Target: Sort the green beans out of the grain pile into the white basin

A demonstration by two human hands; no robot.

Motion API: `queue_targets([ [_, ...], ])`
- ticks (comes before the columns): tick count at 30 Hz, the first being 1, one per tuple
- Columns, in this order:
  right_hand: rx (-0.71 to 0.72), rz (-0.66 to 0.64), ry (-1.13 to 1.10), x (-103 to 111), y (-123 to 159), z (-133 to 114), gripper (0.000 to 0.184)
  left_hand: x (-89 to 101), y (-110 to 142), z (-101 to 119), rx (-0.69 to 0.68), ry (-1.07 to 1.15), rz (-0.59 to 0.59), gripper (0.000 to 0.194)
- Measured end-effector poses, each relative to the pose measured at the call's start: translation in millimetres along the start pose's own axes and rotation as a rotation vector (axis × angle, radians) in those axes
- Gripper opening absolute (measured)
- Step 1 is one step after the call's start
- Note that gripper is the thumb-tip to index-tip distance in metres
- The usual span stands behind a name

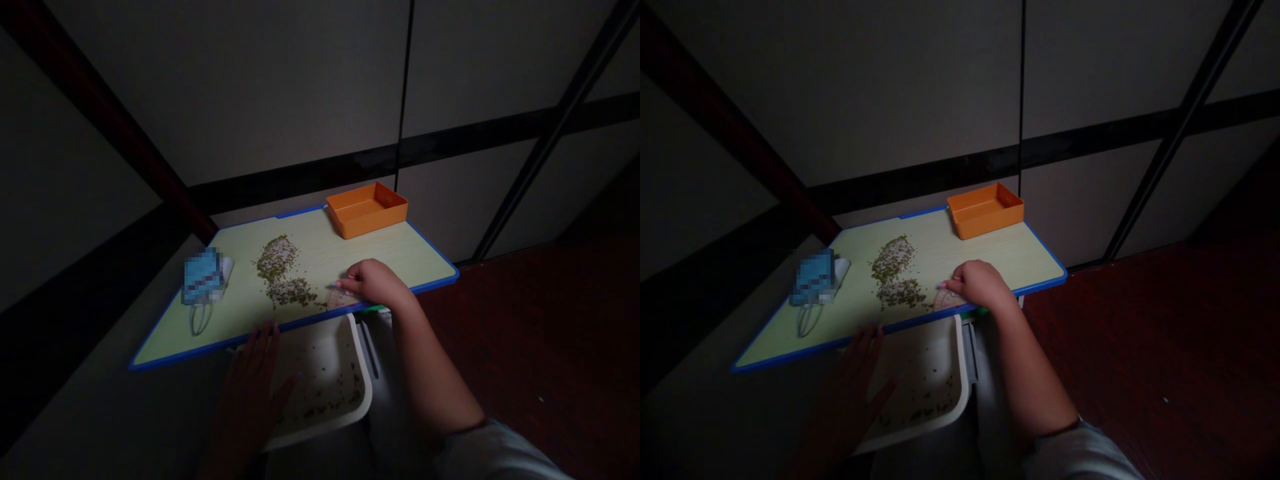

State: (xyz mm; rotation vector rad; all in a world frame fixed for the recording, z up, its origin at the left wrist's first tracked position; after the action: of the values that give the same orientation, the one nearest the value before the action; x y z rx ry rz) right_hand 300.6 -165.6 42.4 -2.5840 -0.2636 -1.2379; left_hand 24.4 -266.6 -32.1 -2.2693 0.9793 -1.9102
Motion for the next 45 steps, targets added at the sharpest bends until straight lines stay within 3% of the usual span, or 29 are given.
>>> queue_targets([
  [24,0.027,0.012,0.063,-6,-1,-8,0.042,-2.1,0,-1,0.000,0.013,0.009,0.082],
  [36,0.034,0.074,0.292,-15,-8,-28,0.044,0.4,0,0,-0.003,0.015,-0.001,0.082],
  [45,-0.050,0.072,0.175,-1,-2,-6,0.047,-1.0,0,-1,0.020,0.031,-0.049,0.083],
])
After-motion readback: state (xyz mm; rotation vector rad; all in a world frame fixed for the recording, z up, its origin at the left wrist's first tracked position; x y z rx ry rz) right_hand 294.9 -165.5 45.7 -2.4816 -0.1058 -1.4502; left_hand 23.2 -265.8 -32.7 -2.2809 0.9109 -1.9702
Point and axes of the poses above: each hand's wrist, its own y-axis away from the middle knuckle, its own x-axis out of the back of the hand, z = x × y, the point moved 3 cm from there along -y, towards the middle knuckle, and after that the axes turned 2 degrees about -y, right-handed, at the moved point
